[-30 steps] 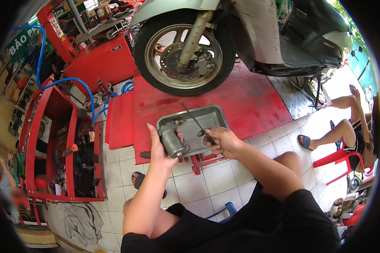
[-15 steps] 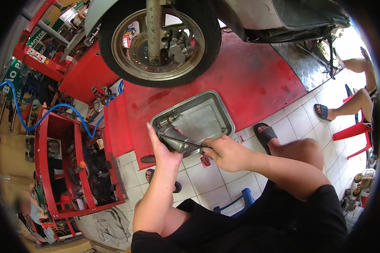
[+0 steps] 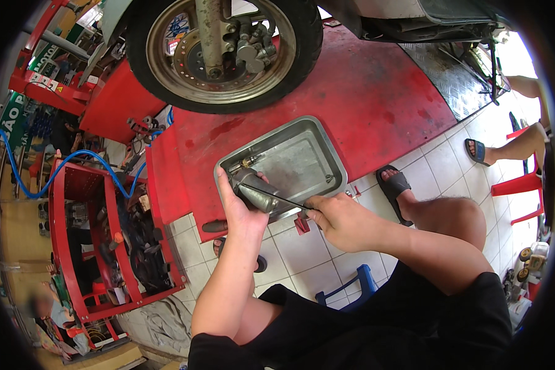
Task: The person sits in a workshop and uses a screwdriver to work on the front wheel assembly of a scooter. They repeatedly probe and adjust components near the brake caliper and hub, then pick up a cylindrical metal part from a tray and continue manipulating it with the screwdriver.
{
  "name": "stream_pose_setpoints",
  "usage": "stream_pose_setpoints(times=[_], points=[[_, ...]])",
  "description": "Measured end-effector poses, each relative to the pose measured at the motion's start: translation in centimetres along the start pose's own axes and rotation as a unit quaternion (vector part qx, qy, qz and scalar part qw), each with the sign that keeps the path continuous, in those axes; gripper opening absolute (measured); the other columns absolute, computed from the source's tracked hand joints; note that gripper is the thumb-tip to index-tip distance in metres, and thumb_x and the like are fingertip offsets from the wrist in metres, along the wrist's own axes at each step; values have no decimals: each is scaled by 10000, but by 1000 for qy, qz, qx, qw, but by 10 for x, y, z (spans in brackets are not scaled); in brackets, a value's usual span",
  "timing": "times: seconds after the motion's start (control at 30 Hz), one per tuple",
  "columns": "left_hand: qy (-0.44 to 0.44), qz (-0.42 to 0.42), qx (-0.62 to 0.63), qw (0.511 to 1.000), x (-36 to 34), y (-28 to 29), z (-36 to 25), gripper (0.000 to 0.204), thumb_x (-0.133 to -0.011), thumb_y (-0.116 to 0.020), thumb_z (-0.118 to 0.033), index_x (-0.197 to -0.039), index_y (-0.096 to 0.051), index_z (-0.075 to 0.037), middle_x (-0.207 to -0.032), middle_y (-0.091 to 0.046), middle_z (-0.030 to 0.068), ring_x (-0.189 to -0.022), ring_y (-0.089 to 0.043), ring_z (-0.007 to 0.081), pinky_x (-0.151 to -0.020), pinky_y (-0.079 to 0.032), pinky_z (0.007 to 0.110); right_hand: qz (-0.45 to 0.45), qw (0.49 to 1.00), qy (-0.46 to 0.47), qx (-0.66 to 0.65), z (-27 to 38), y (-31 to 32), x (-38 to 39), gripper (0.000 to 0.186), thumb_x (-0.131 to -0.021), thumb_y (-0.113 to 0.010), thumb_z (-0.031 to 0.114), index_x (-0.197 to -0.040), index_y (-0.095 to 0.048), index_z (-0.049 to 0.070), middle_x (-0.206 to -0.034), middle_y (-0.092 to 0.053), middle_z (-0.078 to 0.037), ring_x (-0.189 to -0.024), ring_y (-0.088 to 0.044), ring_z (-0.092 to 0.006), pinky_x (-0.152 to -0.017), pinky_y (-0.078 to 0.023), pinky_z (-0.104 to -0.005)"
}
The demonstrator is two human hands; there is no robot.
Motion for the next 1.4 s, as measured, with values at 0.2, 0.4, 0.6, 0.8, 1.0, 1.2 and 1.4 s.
stream_pose_setpoints(times=[0.2, 0.4, 0.6, 0.8, 1.0, 1.2, 1.4], points=[[-10, 18, 4, 1000, 1, -1, -3, 564, -887, -673, -605, -1096, -597, -87, -953, -619, 82, -839, -612, 218, -770, -571, 348, 111, 960, -131, -220, -27, -33, -1, 257, -1052, -465, 165, -1120, -607, -38, -726, -531, -89, -523, -469, -194, -532, -416, -351], [1, 47, 4, 999, -1, -5, -2, 570, -909, -634, -598, -1091, -593, -59, -937, -626, 105, -824, -619, 234, -767, -567, 348, 218, 807, -233, -496, -19, -56, 17, 287, -1093, -395, 229, -1216, -566, 34, -704, -377, 19, -514, -218, -55, -447, -159, -236], [47, 107, 44, 992, 5, -13, 12, 482, -945, -591, -520, -1078, -587, -57, -946, -622, 122, -844, -619, 246, -777, -563, 351, 255, 720, -285, -579, -17, -75, 30, 305, -1099, -397, 264, -1237, -545, 35, -700, -322, 33, -515, -191, -59, -441, -165, -245], [-19, 92, 24, 995, 4, -10, 4, 381, -944, -619, -474, -1032, -572, -107, -943, -619, 103, -860, -626, 243, -790, -564, 374, 134, 957, -146, -213, -27, -42, 9, 285, -1059, -450, 205, -1096, -613, -26, -767, -522, -62, -561, -439, -118, -514, -377, -335], [-36, 55, -33, 997, 2, -4, 0, 364, -940, -627, -485, -1012, -568, -134, -945, -620, 96, -863, -628, 243, -786, -568, 379, 171, 965, -132, -146, -21, -44, 6, 224, -1020, -500, 140, -1113, -616, -29, -821, -584, -51, -677, -543, -140, -650, -484, -322], [-8, 82, -68, 994, 7, -13, 12, 393, -946, -638, -493, -1029, -561, -117, -929, -619, 82, -842, -637, 243, -775, -574, 388, 290, 912, -140, -255, -5, -47, 15, 309, -937, -632, 80, -1185, -608, -102, -881, -703, -134, -711, -668, -183, -672, -551, -314], [21, 85, -86, 992, 5, -15, 23, 424, -928, -653, -517, -1028, -567, -114, -891, -627, 88, -812, -643, 238, -770, -575, 383, 256, 942, -154, -155, -17, -32, 11, 341, -876, -761, 150, -1065, -675, -120, -833, -720, -155, -716, -703, -204, -676, -577, -315]])
Point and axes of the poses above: each hand's wrist, its own x-axis away from the middle knuckle, its own y-axis out of the back of the hand, z = x × y, the point moved 10 cm from there along -x, towards the middle knuckle
